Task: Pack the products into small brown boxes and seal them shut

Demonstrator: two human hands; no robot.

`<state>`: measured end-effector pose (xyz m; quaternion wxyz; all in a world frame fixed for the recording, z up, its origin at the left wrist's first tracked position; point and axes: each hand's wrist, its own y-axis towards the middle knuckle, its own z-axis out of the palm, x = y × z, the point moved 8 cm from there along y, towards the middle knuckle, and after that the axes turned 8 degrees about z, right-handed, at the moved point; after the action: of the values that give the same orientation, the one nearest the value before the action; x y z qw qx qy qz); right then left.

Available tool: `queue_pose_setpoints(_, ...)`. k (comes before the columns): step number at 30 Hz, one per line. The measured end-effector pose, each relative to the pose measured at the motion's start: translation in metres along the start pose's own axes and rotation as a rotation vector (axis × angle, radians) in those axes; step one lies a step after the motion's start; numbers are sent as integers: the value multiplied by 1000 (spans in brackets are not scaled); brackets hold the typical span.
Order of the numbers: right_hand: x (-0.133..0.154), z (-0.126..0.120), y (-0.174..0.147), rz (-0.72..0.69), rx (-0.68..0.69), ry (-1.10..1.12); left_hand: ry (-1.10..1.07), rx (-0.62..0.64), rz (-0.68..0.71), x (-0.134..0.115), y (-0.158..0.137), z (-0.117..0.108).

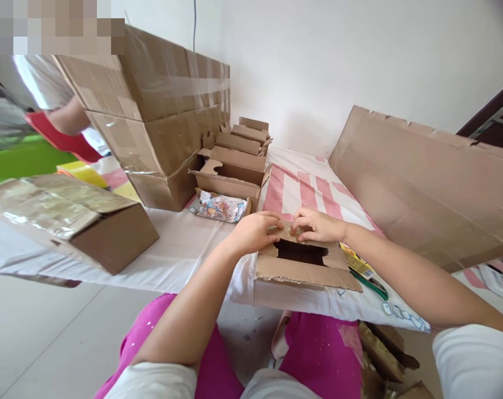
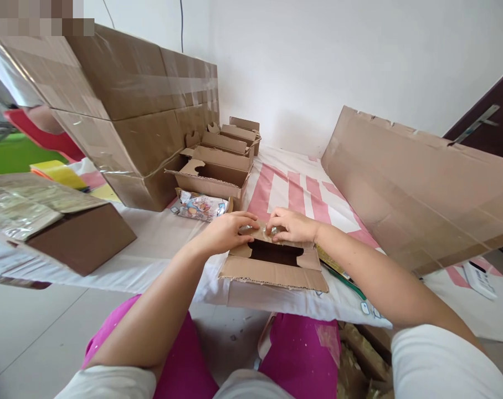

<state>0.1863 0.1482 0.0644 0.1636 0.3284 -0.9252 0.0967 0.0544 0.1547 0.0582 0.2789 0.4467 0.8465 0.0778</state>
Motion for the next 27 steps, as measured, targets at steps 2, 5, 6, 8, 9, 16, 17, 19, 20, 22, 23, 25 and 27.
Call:
queue_pose_setpoints(2, 1, 1, 0, -6, 2, -8, -3, -3, -9, 1, 0, 0)
queue_pose_setpoints(5, 4, 0, -2, -35, -12, -37, -2, 2, -6, 0, 0, 0)
queue_pose_setpoints(6, 5, 0, -2, -46, -20, -46, -2, 3, -3, -1, 0, 0)
queue_pose_setpoints(8, 6, -1, -4, -54, -35, -57, -2, 0, 1, -2, 0, -1)
queue_pose_setpoints(9, 6, -1, -5, -53, -39, -64, -3, -1, 1, -2, 0, -1)
queue_pose_setpoints(16, 12, 0, -4, -62, -44, -183, -20, -3, -14, -1, -1, 0)
queue_pose_setpoints(17, 13, -1, -4, -66, -45, -183, -21, -3, -14, -1, -1, 0)
queue_pose_setpoints(19, 12, -3, -5, -69, -52, -149, -22, -7, -10, -1, -1, -1)
queue_pose_setpoints(20, 10, -5, -7, -63, -66, -120, -24, -12, -6, 0, -1, -1)
queue_pose_setpoints(22, 3, -10, -12, -32, -117, -66, -28, -19, 1, 0, -2, -1)
queue_pose_setpoints(23, -2, -12, -16, -6, -149, -49, -28, -20, 5, 0, -2, -2)
queue_pose_setpoints(25, -10, -16, -25, 50, -207, -24, -28, -19, 10, 0, -1, -2)
queue_pose_setpoints(27, -13, -18, -35, 93, -243, 1, -27, -17, 7, 1, -1, -2)
